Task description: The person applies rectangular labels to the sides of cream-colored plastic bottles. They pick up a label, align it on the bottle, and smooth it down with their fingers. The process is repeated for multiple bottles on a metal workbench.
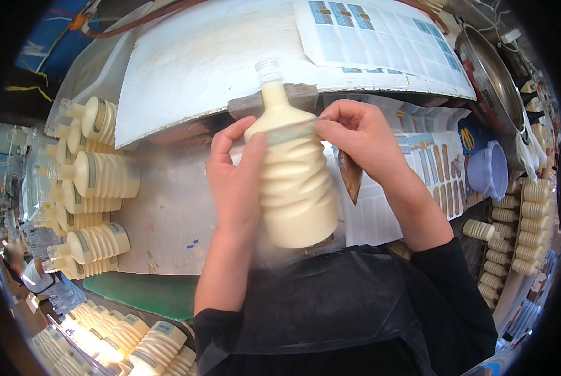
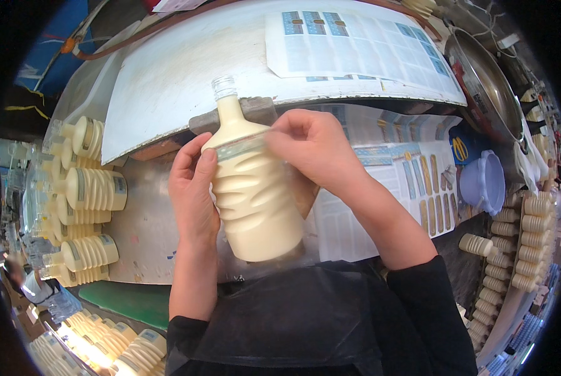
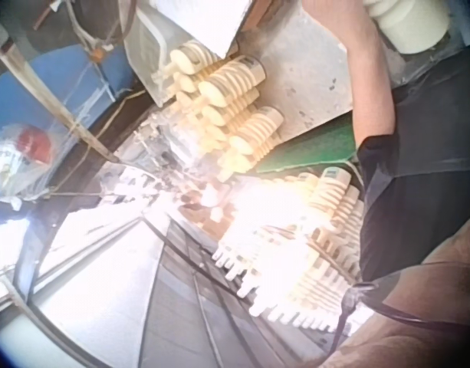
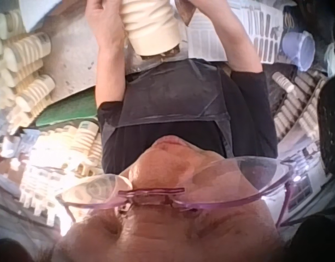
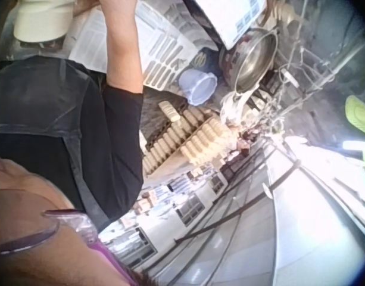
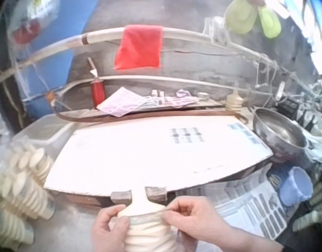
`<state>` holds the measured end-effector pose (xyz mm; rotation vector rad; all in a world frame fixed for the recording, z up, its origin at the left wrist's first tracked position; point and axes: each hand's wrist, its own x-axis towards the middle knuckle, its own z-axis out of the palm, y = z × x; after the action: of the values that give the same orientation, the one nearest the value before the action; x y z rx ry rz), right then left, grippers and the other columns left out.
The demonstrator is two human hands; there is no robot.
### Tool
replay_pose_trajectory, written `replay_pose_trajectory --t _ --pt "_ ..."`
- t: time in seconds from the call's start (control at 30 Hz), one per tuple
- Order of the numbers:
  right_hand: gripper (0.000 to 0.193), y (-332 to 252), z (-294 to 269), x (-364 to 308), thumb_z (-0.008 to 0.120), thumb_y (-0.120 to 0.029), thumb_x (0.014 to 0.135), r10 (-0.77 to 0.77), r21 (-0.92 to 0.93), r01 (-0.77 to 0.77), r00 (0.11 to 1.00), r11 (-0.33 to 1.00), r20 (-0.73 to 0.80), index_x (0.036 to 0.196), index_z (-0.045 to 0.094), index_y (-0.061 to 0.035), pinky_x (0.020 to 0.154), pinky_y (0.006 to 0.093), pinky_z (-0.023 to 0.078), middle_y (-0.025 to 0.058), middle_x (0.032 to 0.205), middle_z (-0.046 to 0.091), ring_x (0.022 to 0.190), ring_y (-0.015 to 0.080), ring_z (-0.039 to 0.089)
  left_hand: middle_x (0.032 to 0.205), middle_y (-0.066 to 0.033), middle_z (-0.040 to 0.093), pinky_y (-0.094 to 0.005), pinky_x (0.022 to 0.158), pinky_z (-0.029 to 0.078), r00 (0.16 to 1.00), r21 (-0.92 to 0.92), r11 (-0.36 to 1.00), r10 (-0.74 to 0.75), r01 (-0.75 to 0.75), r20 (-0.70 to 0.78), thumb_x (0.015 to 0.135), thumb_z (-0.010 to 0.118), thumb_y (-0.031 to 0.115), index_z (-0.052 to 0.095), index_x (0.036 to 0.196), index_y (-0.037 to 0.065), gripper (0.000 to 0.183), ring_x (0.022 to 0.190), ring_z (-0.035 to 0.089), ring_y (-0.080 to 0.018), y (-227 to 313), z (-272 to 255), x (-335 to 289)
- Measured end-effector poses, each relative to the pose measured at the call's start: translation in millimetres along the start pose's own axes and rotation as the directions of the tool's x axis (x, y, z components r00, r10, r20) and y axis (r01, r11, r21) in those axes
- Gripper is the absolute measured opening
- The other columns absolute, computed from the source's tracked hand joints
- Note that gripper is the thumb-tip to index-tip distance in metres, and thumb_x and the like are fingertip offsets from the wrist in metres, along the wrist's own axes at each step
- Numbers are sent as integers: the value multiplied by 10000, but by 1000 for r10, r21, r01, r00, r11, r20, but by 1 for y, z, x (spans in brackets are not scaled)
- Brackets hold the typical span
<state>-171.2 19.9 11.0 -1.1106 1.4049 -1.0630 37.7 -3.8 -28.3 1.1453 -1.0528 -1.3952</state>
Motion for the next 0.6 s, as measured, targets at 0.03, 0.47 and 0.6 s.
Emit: replay_pose_trajectory --t 0.03,0.47,0.6 --pt "103 4 -1 2 695 -129 941 9 -6 -9 1000 1000 -1 927 685 -28 650 190 437 -19 815 673 741 16 569 1258 -69 592 -327 1034 451 1000 6 1000 5 -5 -5 931 729 185 673 1227 17 345 1162 564 -164 0 -1 0" --pt "322 29 7 14 680 -258 1012 46 139 -55 997 989 69 1197 593 -9 683 210 468 -31 855 624 768 22 561 1220 -84 632 -294 953 508 998 -176 983 -52 54 20 991 674 97 601 1330 -10 363 1069 609 -136 7 6 -7" --pt "325 23 5 11 717 -241 990 73 85 -82 993 993 97 1174 587 -8 689 196 476 -32 827 635 768 23 578 1223 -94 641 -301 958 513 998 -196 979 -61 64 20 973 689 66 609 1323 -18 369 1067 619 -143 6 4 -5"
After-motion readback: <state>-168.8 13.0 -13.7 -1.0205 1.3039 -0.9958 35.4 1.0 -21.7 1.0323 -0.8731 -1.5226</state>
